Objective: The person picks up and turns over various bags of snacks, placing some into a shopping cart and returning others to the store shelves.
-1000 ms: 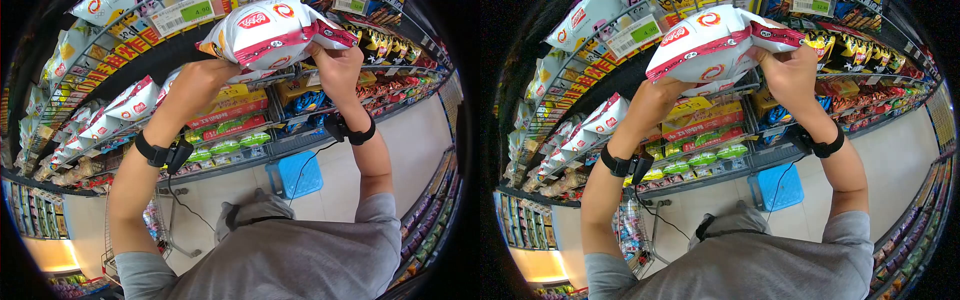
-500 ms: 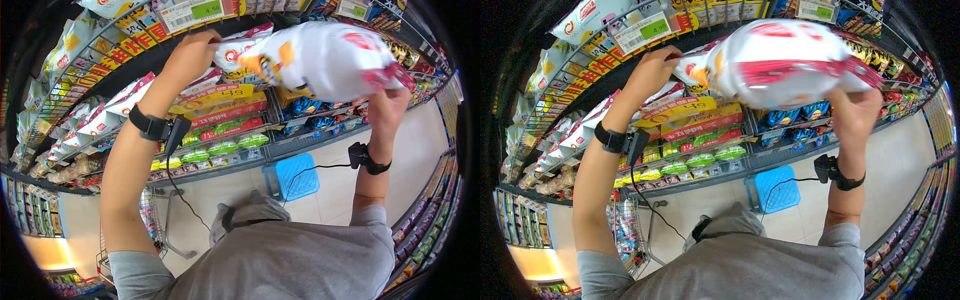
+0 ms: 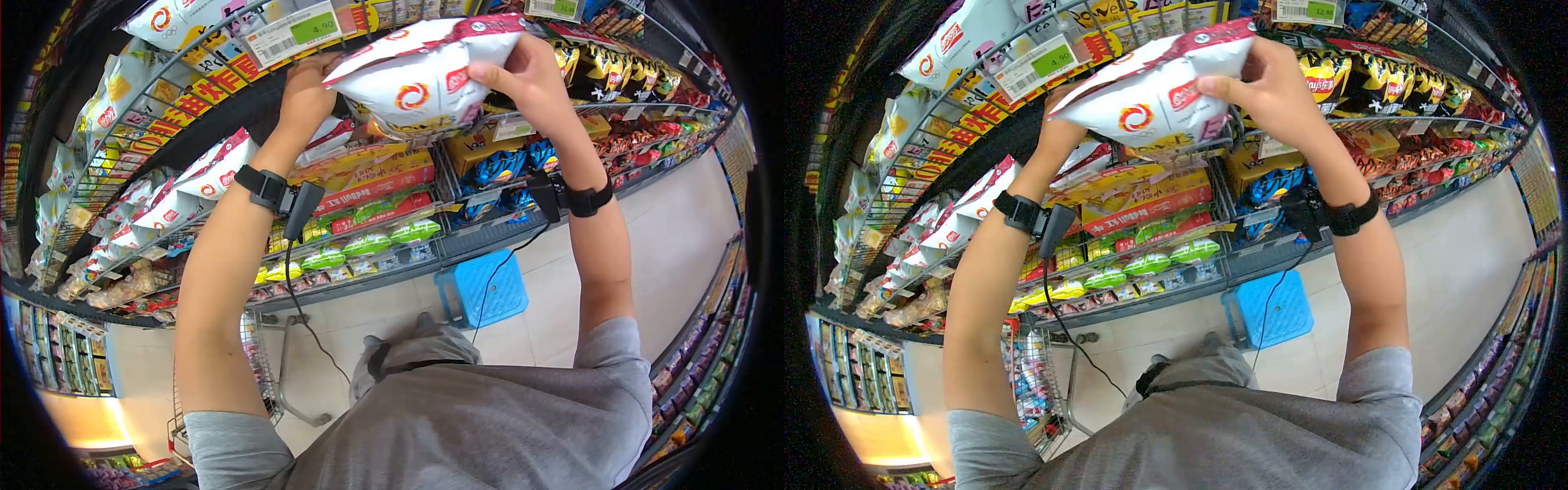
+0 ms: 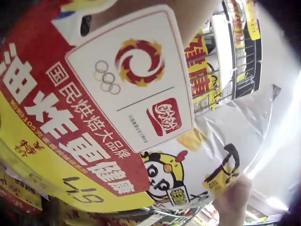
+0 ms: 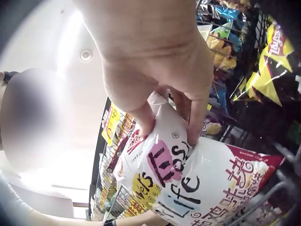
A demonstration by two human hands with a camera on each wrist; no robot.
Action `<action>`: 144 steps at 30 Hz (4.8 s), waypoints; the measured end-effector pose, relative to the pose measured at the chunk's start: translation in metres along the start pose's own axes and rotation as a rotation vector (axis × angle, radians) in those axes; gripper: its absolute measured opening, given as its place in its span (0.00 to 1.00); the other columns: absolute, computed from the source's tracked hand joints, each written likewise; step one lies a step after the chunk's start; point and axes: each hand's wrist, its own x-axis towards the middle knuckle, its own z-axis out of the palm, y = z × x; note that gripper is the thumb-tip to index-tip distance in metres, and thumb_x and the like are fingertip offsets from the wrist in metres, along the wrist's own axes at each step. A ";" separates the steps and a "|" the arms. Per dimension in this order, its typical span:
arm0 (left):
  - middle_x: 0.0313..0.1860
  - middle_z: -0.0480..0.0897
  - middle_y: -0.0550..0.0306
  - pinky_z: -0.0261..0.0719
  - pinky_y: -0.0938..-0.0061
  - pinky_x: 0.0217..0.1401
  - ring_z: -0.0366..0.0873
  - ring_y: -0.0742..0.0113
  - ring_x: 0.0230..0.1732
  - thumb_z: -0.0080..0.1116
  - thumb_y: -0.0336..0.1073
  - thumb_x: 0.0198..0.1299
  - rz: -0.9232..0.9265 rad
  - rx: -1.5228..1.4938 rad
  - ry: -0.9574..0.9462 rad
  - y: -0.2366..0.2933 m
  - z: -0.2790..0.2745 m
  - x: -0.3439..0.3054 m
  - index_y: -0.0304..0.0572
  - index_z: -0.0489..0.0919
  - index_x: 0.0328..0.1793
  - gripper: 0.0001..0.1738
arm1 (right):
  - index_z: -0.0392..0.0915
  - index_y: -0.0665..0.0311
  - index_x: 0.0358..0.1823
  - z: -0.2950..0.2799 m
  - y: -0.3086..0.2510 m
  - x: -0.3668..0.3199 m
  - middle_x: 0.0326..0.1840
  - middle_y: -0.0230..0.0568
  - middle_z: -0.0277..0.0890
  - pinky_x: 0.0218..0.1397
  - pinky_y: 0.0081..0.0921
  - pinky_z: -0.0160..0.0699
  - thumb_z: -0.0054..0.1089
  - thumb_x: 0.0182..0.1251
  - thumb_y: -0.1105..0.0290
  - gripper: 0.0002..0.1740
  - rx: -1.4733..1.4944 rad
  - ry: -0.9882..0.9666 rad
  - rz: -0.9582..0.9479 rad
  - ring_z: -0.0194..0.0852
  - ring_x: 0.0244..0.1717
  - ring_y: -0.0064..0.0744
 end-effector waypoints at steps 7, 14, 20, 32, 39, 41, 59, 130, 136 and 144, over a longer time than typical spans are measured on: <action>0.40 0.84 0.40 0.78 0.59 0.50 0.82 0.45 0.44 0.57 0.33 0.60 0.034 0.145 0.048 -0.011 0.011 0.002 0.34 0.84 0.42 0.11 | 0.78 0.70 0.48 0.012 0.034 0.007 0.43 0.40 0.83 0.49 0.26 0.79 0.69 0.60 0.70 0.17 0.013 0.017 0.060 0.81 0.43 0.25; 0.46 0.84 0.40 0.75 0.69 0.55 0.81 0.50 0.50 0.57 0.43 0.64 -0.391 -0.089 -0.080 0.016 -0.004 0.009 0.40 0.84 0.52 0.18 | 0.78 0.71 0.49 0.030 0.055 -0.005 0.43 0.44 0.83 0.48 0.29 0.78 0.70 0.59 0.69 0.19 -0.087 0.009 0.097 0.81 0.44 0.28; 0.46 0.85 0.42 0.76 0.68 0.53 0.83 0.51 0.47 0.55 0.45 0.66 -0.387 -0.115 -0.155 0.011 -0.009 0.010 0.44 0.84 0.54 0.18 | 0.77 0.71 0.52 0.025 0.077 -0.005 0.41 0.45 0.83 0.47 0.28 0.78 0.72 0.56 0.68 0.24 -0.229 -0.121 0.307 0.80 0.40 0.29; 0.62 0.78 0.45 0.73 0.70 0.61 0.76 0.57 0.61 0.53 0.43 0.67 -0.346 -0.164 -0.599 -0.004 -0.012 0.018 0.46 0.74 0.67 0.23 | 0.72 0.69 0.56 0.033 0.082 -0.005 0.50 0.42 0.79 0.51 0.25 0.78 0.64 0.62 0.73 0.22 0.001 0.084 0.157 0.77 0.50 0.28; 0.67 0.73 0.45 0.69 0.66 0.67 0.73 0.52 0.64 0.55 0.37 0.66 -0.385 -0.323 -0.545 0.041 -0.081 -0.015 0.41 0.68 0.71 0.28 | 0.75 0.69 0.46 0.061 0.018 -0.070 0.49 0.45 0.77 0.50 0.27 0.77 0.59 0.61 0.81 0.11 0.015 0.338 -0.186 0.75 0.49 0.29; 0.65 0.74 0.45 0.69 0.65 0.67 0.73 0.54 0.65 0.55 0.34 0.65 -0.202 -0.228 -0.349 0.054 -0.110 -0.050 0.39 0.71 0.67 0.24 | 0.77 0.68 0.42 0.083 0.006 -0.106 0.38 0.44 0.80 0.46 0.24 0.76 0.56 0.62 0.83 0.08 0.104 0.088 -0.202 0.77 0.44 0.30; 0.39 0.85 0.53 0.80 0.73 0.45 0.82 0.67 0.40 0.48 0.24 0.63 -1.504 -0.380 0.329 0.190 -0.235 -0.603 0.33 0.82 0.45 0.11 | 0.77 0.69 0.32 0.435 -0.039 -0.237 0.19 0.31 0.68 0.26 0.22 0.62 0.59 0.68 0.68 0.10 0.505 -1.300 0.483 0.61 0.22 0.17; 0.30 0.82 0.59 0.76 0.79 0.35 0.78 0.72 0.28 0.57 0.35 0.65 -1.723 -0.615 1.004 -0.119 -0.612 -0.863 0.36 0.80 0.43 0.09 | 0.77 0.63 0.45 0.918 -0.137 -0.256 0.37 0.34 0.80 0.36 0.20 0.79 0.56 0.69 0.60 0.14 0.550 -1.170 1.201 0.78 0.33 0.21; 0.35 0.84 0.50 0.74 0.65 0.40 0.80 0.57 0.34 0.58 0.31 0.59 -1.155 -0.551 0.077 -0.082 -0.660 -0.717 0.34 0.84 0.40 0.09 | 0.55 0.65 0.72 0.905 -0.143 -0.218 0.63 0.50 0.70 0.59 0.39 0.75 0.43 0.67 0.31 0.48 1.110 -1.104 1.535 0.75 0.58 0.37; 0.33 0.73 0.46 0.71 0.56 0.42 0.73 0.46 0.38 0.63 0.35 0.56 -0.711 -0.483 -0.347 -0.084 -0.595 -0.678 0.33 0.79 0.30 0.10 | 0.60 0.65 0.70 0.841 -0.142 -0.177 0.63 0.43 0.73 0.61 0.32 0.79 0.56 0.71 0.56 0.32 1.058 -0.788 1.388 0.76 0.60 0.33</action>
